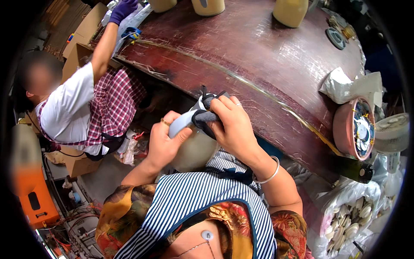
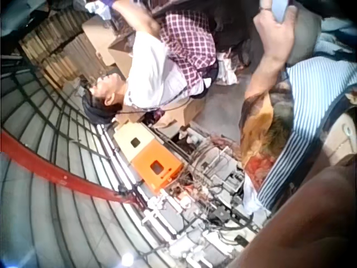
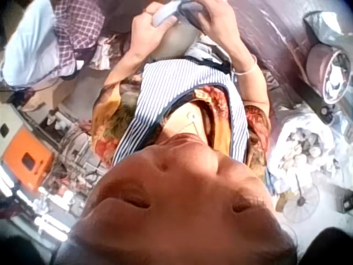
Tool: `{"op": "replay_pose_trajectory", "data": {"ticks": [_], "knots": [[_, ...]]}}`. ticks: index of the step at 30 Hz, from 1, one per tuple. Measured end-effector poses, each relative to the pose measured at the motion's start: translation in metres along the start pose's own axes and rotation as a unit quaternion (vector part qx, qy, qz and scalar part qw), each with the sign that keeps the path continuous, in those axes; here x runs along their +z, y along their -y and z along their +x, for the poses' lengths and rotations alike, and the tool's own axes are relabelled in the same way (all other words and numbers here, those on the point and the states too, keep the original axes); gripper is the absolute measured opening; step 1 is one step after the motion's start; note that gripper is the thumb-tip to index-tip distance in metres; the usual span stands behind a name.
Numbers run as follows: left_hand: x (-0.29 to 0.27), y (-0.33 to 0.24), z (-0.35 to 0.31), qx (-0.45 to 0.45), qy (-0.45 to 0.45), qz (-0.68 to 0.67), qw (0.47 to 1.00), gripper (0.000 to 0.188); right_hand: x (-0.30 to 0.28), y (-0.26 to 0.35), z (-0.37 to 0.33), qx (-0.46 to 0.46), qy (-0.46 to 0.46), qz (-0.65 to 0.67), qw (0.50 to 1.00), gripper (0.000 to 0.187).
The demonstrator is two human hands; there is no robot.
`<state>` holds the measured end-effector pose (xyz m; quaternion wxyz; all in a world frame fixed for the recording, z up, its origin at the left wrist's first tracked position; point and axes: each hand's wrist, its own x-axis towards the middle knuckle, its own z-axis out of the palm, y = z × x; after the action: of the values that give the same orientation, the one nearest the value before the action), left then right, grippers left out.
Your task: The person assembles carafes by placing small white disks inside the lids and wiping down the carafe bodies with a blue cloth.
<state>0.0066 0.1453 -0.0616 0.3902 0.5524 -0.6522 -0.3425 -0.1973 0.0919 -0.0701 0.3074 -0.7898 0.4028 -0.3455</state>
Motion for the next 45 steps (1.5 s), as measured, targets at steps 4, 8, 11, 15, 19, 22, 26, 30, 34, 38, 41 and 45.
{"op": "replay_pose_trajectory", "data": {"ticks": [4,8,11,15,19,22,26,30,34,38,41,45], "knots": [[0.032,-0.017,-0.008,-0.015,-0.013,0.032,0.999,0.032,0.001,-0.006,0.006,0.060,-0.013,-0.022,0.998,0.016],[0.036,-0.019,-0.003,-0.032,0.025,0.023,0.999,0.032,-0.001,-0.028,-0.002,0.082,-0.008,0.031,0.996,0.019],[0.019,-0.016,-0.003,-0.038,0.064,0.005,0.997,0.032,-0.018,-0.024,-0.017,0.000,0.044,0.065,0.997,0.027],[0.040,-0.017,-0.011,0.000,0.031,0.038,0.999,0.037,-0.003,-0.014,-0.004,0.052,-0.022,-0.059,0.997,0.014],[0.038,-0.026,-0.008,0.025,0.071,0.030,0.997,0.035,-0.011,-0.017,0.019,0.135,0.033,-0.092,0.986,0.021],[0.010,-0.031,0.003,0.064,0.072,0.048,0.994,0.028,-0.047,-0.020,0.024,0.069,-0.051,-0.140,0.986,0.020],[-0.011,-0.040,0.014,0.002,-0.061,-0.278,0.959,0.019,-0.134,-0.086,0.009,0.011,-0.237,-0.405,0.883,0.021],[0.048,-0.001,0.058,0.174,-0.070,-0.273,0.944,0.024,-0.169,-0.187,-0.040,0.200,-0.099,-0.582,0.782,0.022],[0.108,0.027,0.078,0.268,-0.062,-0.201,0.940,0.031,-0.142,-0.133,-0.054,0.214,-0.120,-0.456,0.856,0.044],[0.152,0.041,0.086,0.278,0.017,-0.304,0.911,0.038,-0.192,-0.098,-0.090,0.225,-0.311,-0.465,0.798,0.021],[0.164,0.022,0.085,0.240,0.087,-0.305,0.917,0.034,-0.256,-0.124,-0.129,0.289,-0.293,-0.605,0.682,0.014],[0.147,0.007,0.075,0.147,0.125,-0.261,0.946,0.021,-0.286,-0.177,-0.132,0.295,-0.262,-0.493,0.776,0.018]]}}
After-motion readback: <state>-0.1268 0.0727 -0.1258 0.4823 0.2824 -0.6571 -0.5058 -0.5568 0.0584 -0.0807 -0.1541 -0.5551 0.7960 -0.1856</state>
